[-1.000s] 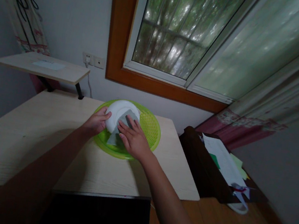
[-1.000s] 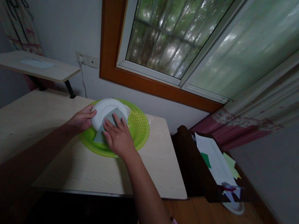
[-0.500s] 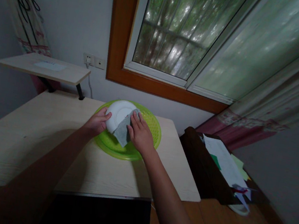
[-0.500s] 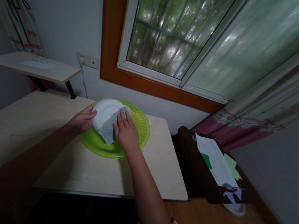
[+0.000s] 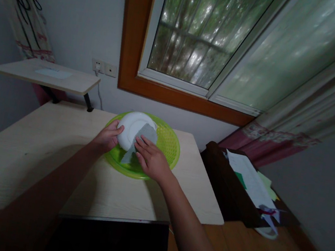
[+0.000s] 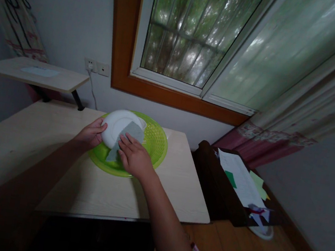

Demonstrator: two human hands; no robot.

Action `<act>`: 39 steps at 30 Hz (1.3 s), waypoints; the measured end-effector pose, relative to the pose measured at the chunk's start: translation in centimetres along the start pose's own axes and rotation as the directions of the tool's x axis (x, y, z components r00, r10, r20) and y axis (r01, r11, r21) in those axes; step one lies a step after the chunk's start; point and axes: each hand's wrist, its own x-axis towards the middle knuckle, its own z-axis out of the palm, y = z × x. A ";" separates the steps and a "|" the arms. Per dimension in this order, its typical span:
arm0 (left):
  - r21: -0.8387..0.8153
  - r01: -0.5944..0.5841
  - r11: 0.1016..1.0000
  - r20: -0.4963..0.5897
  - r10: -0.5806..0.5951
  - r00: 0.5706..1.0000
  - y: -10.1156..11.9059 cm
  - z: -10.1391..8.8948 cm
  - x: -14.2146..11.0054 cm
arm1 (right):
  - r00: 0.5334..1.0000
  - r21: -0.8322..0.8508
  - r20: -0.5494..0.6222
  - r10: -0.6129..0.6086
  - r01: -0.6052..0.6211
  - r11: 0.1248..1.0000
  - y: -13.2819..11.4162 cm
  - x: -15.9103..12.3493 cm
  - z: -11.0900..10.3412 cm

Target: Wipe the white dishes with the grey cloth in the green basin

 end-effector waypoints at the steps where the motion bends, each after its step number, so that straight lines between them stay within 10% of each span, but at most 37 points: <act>1: 0.002 0.001 1.000 0.002 -0.001 1.000 0.0 0.1 0.0 | 1.000 0.007 0.007 -0.011 0.011 1.000 -0.1 0.3 0.1; 14: 0.026 0.090 0.996 -0.014 -0.090 0.996 -0.1 -0.1 -0.1 | 0.995 -0.004 -0.071 0.077 -0.077 0.997 0.6 3.6 1.3; 25: 0.026 0.004 1.000 -0.044 -0.003 0.999 -0.3 -0.5 0.2 | 0.956 -0.076 -0.135 0.260 -0.271 0.960 1.6 0.7 0.8; 39: -0.005 -0.024 1.000 -0.022 0.024 0.999 -0.2 -0.4 0.3 | 0.997 -0.006 0.011 0.075 -0.075 0.997 0.0 -0.8 -0.2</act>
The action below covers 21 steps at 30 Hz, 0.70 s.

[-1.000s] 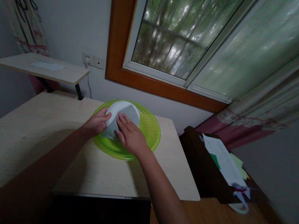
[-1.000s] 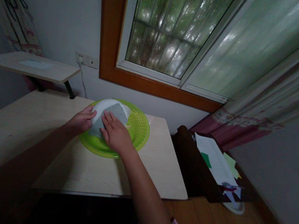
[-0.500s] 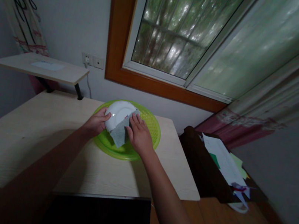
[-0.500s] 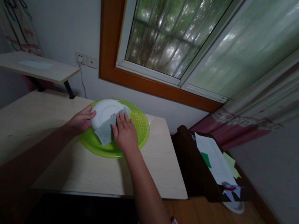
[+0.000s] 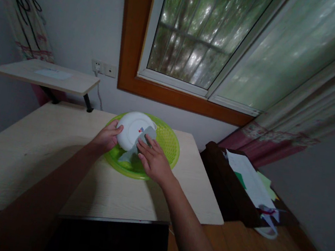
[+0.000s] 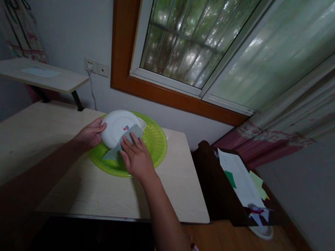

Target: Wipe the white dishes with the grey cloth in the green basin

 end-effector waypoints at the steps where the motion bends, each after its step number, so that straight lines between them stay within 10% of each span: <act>1: -0.004 0.005 1.000 0.011 -0.005 1.000 0.0 0.0 0.0 | 1.000 0.000 0.016 -0.012 0.012 1.000 -0.2 0.3 0.1; 21: 0.005 0.056 0.998 0.049 -0.056 0.997 0.2 0.3 -0.5 | 0.981 -0.054 -0.127 0.144 -0.152 0.987 0.6 4.1 0.4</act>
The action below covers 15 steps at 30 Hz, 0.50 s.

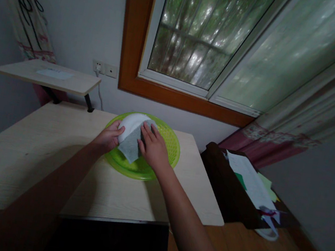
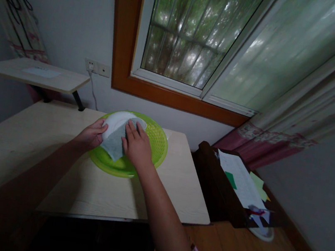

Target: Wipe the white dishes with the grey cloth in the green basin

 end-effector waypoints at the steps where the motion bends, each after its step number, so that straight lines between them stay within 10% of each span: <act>1: 0.005 -0.002 1.000 -0.005 0.002 1.000 0.0 -0.1 0.0 | 1.000 0.017 -0.013 0.012 -0.011 1.000 0.3 -0.1 0.1; 7: 0.010 -0.016 1.000 -0.028 0.016 0.999 0.0 -0.4 0.2 | 0.976 0.154 -0.129 0.176 -0.156 0.976 1.7 -1.0 0.2; 15: 0.012 -0.018 1.000 -0.007 0.018 1.000 0.0 -0.6 0.1 | 0.809 0.473 -0.137 0.571 -0.453 0.756 4.2 -1.5 1.4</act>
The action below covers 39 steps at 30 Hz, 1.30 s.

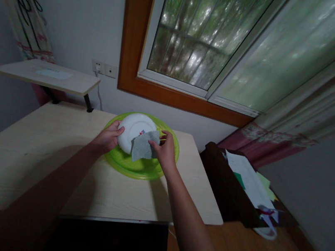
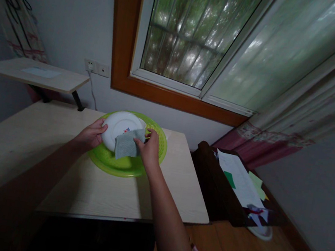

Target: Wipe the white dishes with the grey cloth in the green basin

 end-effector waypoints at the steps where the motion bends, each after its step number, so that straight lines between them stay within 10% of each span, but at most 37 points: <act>1: -0.001 0.001 1.000 -0.004 -0.001 1.000 0.0 0.0 0.0 | 0.999 0.045 0.010 0.052 -0.053 0.998 0.3 0.1 0.0; 11: 0.013 -0.019 1.000 -0.022 0.019 1.000 -0.2 -0.5 0.1 | 0.916 0.592 0.103 0.387 -0.369 0.717 0.6 0.7 -2.0; 20: 0.015 -0.008 1.000 -0.048 0.008 0.999 -0.4 -0.7 0.3 | 0.894 0.646 -0.172 0.414 -0.215 0.732 0.3 1.7 -3.2; 28: 0.019 -0.019 1.000 -0.031 0.020 0.999 -0.3 -0.2 0.2 | 0.993 0.387 0.122 -0.006 -0.042 0.921 -2.5 -0.8 -0.2; 34: 0.001 -0.022 1.000 -0.034 0.022 0.999 -0.2 0.2 0.1 | 0.816 0.097 0.376 -0.440 0.437 0.894 -5.1 -2.6 -0.2; 39: -0.004 0.000 1.000 -0.036 0.000 0.999 -0.3 0.2 0.1 | 0.674 0.005 0.494 -0.550 0.630 0.777 -6.0 -2.7 -0.4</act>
